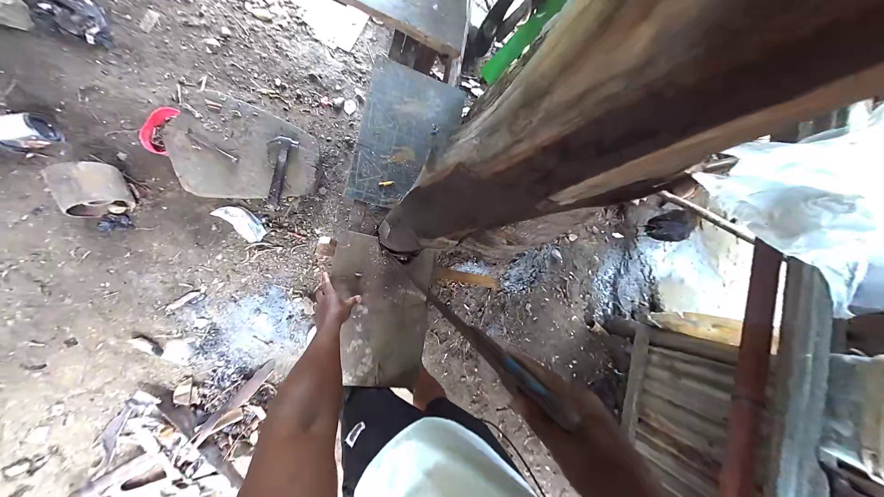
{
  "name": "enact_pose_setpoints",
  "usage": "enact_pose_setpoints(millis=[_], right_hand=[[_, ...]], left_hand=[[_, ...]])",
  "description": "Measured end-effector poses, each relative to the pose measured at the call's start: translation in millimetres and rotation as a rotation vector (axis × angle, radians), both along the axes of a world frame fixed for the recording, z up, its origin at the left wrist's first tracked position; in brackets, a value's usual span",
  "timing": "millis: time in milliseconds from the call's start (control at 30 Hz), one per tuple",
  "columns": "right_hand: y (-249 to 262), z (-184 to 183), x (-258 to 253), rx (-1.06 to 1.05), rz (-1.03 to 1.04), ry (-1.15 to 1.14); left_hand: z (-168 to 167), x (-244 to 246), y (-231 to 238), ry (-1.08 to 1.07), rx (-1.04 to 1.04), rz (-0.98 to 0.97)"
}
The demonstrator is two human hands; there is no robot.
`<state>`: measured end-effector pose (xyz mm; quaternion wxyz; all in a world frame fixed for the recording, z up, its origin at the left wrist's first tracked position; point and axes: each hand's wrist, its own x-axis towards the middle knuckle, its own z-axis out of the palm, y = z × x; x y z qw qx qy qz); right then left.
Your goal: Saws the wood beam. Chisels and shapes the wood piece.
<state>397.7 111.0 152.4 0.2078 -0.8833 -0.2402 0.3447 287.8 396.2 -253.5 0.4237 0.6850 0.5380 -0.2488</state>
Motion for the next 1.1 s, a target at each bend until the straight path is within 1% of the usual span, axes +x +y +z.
enact_pose_setpoints(millis=[33,67,167,233,300,367,433,467,500,533,600,633,700,733,867,967,1000,1033,1067,1100], right_hand=[[-5.7,9.4,0.2,-0.02,0.019,-0.01],[-9.9,6.9,2.3,-0.034,0.035,-0.023],[-10.0,-30.0,12.9,-0.026,0.016,-0.05],[-4.9,-33.4,23.9,0.012,0.028,-0.068],[-17.7,-7.7,14.7,0.01,0.033,-0.044],[-20.9,22.4,10.4,0.036,0.017,0.026],[-11.2,45.4,4.7,0.052,-0.073,0.091],[-5.6,49.7,2.6,0.055,-0.11,0.103],[-3.3,47.4,1.6,0.049,-0.129,0.105],[-6.2,35.2,1.3,0.065,-0.148,0.107],[-15.2,-3.3,5.4,0.121,-0.188,0.154],[-15.4,-16.4,7.7,0.135,-0.232,0.203],[-16.4,-26.2,10.2,0.162,-0.264,0.261],[-17.3,-23.4,10.8,0.178,-0.259,0.27],[-18.7,6.8,14.5,0.167,-0.202,0.242],[3.0,-3.0,24.6,0.207,-0.202,0.362],[14.7,-9.3,26.3,0.213,-0.133,0.387],[23.0,-10.0,21.6,0.196,-0.016,0.37],[29.2,-5.8,14.6,0.178,0.1,0.321],[32.9,0.3,10.1,0.168,0.15,0.261]], left_hand=[[-1.0,0.3,1.4,0.003,-0.005,-0.002],[-2.5,-0.3,0.4,0.006,-0.014,0.0],[-8.4,-7.6,-5.5,-0.032,-0.03,0.029],[-4.6,-0.8,8.3,-0.043,-0.026,0.044],[-3.2,-4.0,2.0,-0.007,-0.055,0.019],[-3.2,-7.8,1.0,0.012,-0.037,0.005],[1.1,-15.3,3.8,0.015,-0.023,-0.02],[3.5,-19.6,4.0,0.015,-0.027,-0.022],[5.7,-24.1,2.1,0.021,-0.034,-0.026],[7.0,-27.9,0.0,0.025,-0.037,-0.03],[7.9,-29.5,0.7,0.019,-0.038,-0.025],[8.0,-28.2,0.4,0.023,-0.034,-0.022],[8.9,-24.6,-1.8,0.048,-0.024,-0.023],[9.9,-21.9,-2.3,0.054,-0.019,-0.018],[11.2,-9.8,-16.7,0.048,0.004,0.004],[10.4,1.7,-20.9,0.129,-0.001,0.024],[9.5,3.4,-21.3,0.141,-0.015,0.028],[8.4,0.2,-26.3,0.138,-0.031,0.034],[6.7,-4.3,-29.3,0.127,-0.028,0.046],[6.9,-2.4,-23.0,0.115,-0.012,0.057]])
